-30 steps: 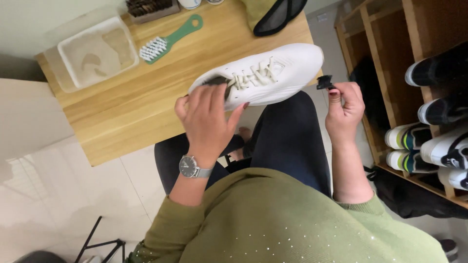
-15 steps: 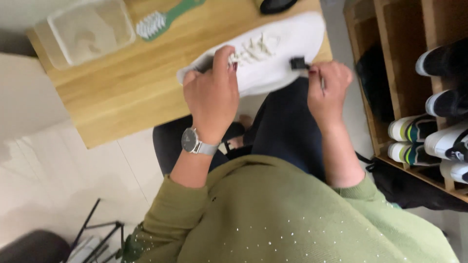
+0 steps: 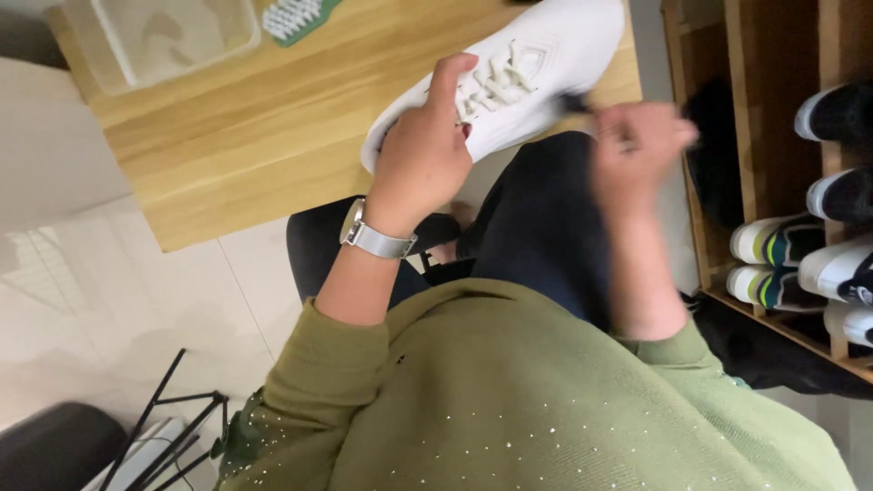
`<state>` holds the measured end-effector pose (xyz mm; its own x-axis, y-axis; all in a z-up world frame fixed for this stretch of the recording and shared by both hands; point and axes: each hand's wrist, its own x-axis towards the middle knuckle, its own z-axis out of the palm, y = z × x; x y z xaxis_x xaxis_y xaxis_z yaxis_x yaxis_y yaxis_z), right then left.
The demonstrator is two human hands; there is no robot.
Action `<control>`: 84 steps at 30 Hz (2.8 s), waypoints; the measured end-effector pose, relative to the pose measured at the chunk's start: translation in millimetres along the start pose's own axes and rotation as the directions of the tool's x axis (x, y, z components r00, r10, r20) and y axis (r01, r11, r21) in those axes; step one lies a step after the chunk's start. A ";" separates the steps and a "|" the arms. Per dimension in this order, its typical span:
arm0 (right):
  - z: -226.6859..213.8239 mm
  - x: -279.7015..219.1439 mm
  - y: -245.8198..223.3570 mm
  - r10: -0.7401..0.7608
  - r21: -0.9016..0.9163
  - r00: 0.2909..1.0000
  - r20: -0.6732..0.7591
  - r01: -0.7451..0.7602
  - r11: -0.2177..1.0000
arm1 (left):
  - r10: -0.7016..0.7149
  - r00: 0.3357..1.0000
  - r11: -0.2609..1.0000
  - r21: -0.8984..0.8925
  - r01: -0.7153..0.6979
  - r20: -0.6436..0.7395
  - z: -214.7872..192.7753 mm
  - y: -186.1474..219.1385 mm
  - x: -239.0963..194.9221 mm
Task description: The person cleans a white sneaker using a green brush and a black brush. They scrub the upper part and laces of the shoe, occasionally dipping the brushes into a container of liquid on the table.
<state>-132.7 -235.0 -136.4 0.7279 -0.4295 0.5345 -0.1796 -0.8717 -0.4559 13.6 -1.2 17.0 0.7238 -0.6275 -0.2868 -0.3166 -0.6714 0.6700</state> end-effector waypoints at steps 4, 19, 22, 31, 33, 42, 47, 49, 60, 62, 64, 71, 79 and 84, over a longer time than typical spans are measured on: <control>3.9 -8.7 -71.4 -0.213 0.169 0.961 0.175 0.184 0.968 | -0.125 0.989 0.953 -0.269 0.141 0.077 -7.5 -0.2 8.1; 9.2 2.9 -67.7 -0.215 0.167 0.976 0.037 0.207 0.964 | -0.190 0.974 0.886 -0.406 0.226 0.126 -10.3 1.3 14.3; 10.6 8.3 -60.8 -0.181 0.181 0.983 0.037 0.172 0.968 | -0.208 0.970 0.888 -0.392 0.241 0.127 -11.1 2.1 14.6; 1.2 34.0 13.5 0.195 0.357 0.976 -0.093 -0.150 0.922 | -0.111 0.992 0.911 -0.392 0.127 0.064 -6.4 -12.1 16.6; -23.3 46.4 19.1 0.631 0.789 0.767 -0.116 -0.314 0.527 | 0.035 0.999 0.896 -0.442 -0.033 -0.004 4.0 -26.5 14.9; -36.6 22.6 6.1 0.436 0.533 0.897 -0.074 -0.334 0.777 | 0.048 0.998 0.877 -0.477 -0.057 -0.032 5.8 -25.7 10.1; -19.2 8.1 -67.6 -0.014 0.267 0.994 0.112 -0.016 0.964 | 0.013 1.000 0.868 -0.496 -0.021 -0.020 0.3 -17.6 9.0; -13.4 15.4 -56.5 -0.077 0.141 0.981 0.179 0.052 0.989 | 0.006 1.000 0.874 -0.485 -0.018 -0.025 -1.3 -11.5 9.3; -1.5 22.3 -25.2 0.035 0.095 0.993 0.115 -0.046 0.994 | -0.108 0.993 0.910 -0.398 0.118 0.048 0.7 -1.4 14.5; -9.5 15.8 -69.3 -0.046 0.162 0.979 0.200 0.013 0.987 | -0.094 0.995 0.908 -0.407 0.099 0.032 1.5 -3.3 14.8; -8.6 11.7 -74.3 -0.121 0.228 0.953 0.279 0.057 0.972 | -0.078 0.997 0.907 -0.412 0.081 0.025 0.6 -1.8 14.2; 0.2 6.1 -65.8 -0.020 0.184 0.965 0.263 -0.029 0.982 | -0.125 0.992 0.905 -0.406 0.123 0.022 1.1 0.2 15.9; -9.4 12.5 -93.8 -0.042 0.305 0.952 0.303 -0.055 0.951 | -0.155 0.988 0.893 -0.425 0.151 0.026 1.9 3.3 13.7; 8.5 3.9 -75.9 0.077 0.262 0.974 0.213 -0.132 0.956 | -0.127 0.989 0.899 -0.430 0.081 -0.080 8.7 -2.8 21.0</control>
<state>-110.6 -168.5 -105.8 0.8360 -0.4351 0.3343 -0.0949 -0.7147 -0.6930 24.3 -16.0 3.2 0.8046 -0.5038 -0.3142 0.0372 -0.4854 0.8735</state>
